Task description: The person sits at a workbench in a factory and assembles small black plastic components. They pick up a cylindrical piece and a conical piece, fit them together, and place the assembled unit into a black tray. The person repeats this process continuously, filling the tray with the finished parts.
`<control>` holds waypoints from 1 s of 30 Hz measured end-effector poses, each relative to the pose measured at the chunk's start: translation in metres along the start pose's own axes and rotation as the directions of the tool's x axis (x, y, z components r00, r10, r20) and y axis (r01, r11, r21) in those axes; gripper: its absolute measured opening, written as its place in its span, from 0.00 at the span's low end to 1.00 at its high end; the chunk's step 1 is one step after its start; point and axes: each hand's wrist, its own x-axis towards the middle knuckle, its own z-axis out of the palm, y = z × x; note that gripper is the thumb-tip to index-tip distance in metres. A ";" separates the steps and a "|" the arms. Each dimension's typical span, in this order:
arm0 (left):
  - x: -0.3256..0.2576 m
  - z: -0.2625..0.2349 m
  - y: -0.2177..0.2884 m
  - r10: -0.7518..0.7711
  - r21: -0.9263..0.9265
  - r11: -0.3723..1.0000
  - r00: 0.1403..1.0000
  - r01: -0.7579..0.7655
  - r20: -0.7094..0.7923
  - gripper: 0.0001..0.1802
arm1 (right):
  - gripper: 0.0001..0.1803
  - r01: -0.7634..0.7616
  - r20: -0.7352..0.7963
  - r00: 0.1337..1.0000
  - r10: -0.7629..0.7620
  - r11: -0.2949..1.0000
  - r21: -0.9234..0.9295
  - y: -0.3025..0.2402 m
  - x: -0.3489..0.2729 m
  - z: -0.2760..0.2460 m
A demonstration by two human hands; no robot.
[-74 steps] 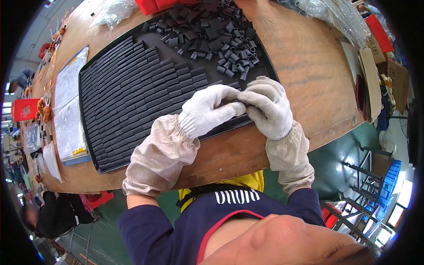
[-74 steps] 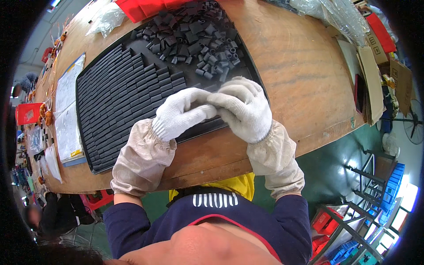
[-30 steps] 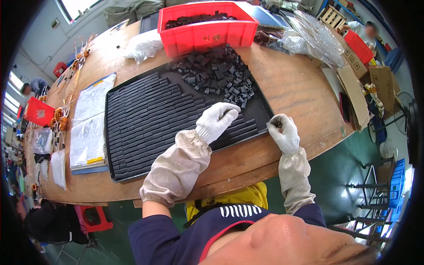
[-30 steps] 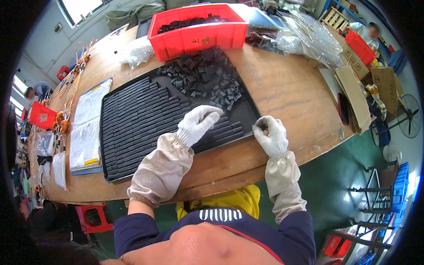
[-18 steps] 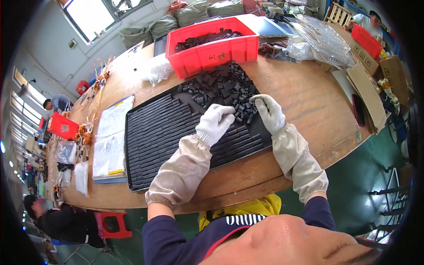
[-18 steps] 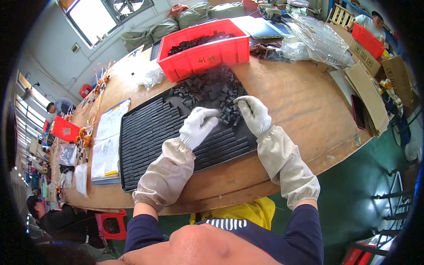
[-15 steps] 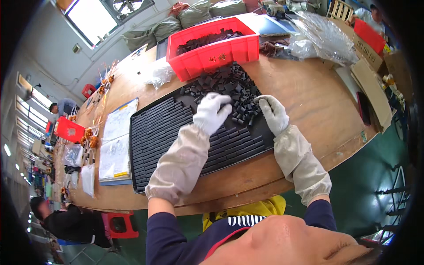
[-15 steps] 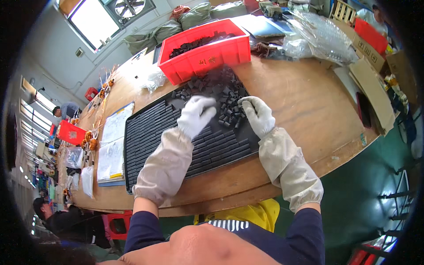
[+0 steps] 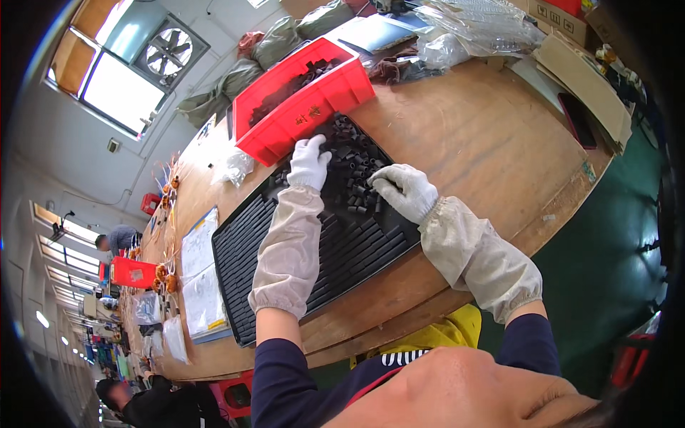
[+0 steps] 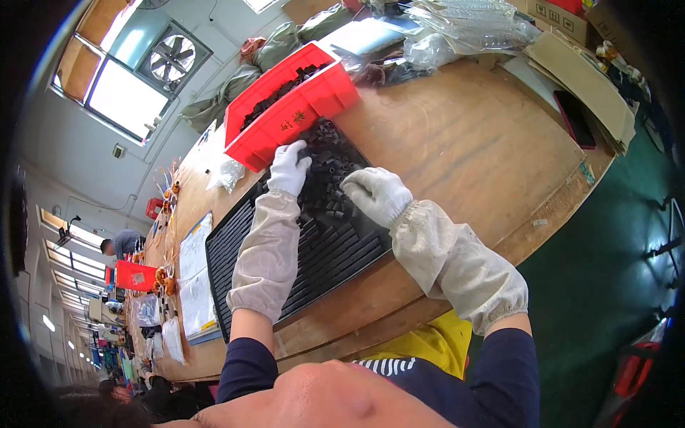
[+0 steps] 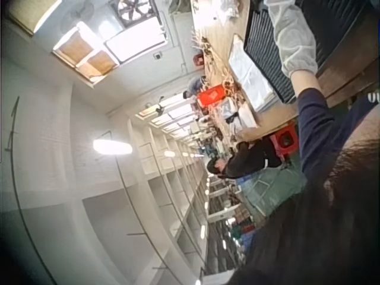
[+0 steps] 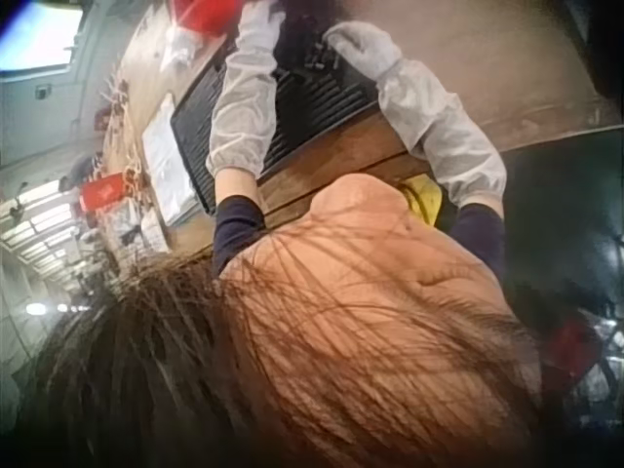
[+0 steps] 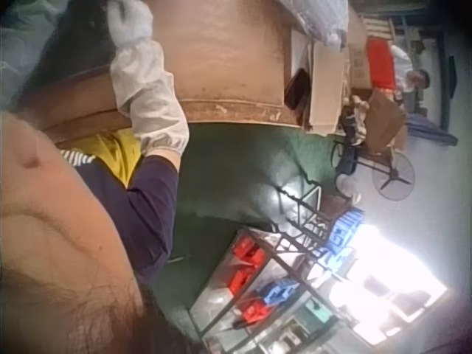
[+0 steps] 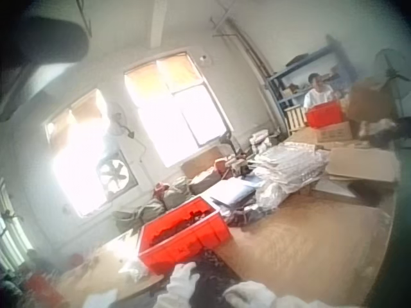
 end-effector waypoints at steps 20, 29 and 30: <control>-0.140 -0.042 0.071 0.090 -0.653 -0.545 0.811 0.526 0.578 0.21 | 0.22 0.432 0.125 0.902 -0.414 0.877 -0.209 -0.032 -0.001 0.008; -0.140 -0.061 0.093 0.067 -0.586 -0.533 0.721 0.610 0.689 0.23 | 0.20 0.458 0.202 0.885 -0.421 0.866 -0.200 -0.032 -0.006 0.008; -0.142 -0.061 0.090 0.082 -0.576 -0.553 0.727 0.602 0.681 0.23 | 0.20 0.422 0.185 0.902 -0.391 0.890 -0.174 -0.032 -0.004 0.008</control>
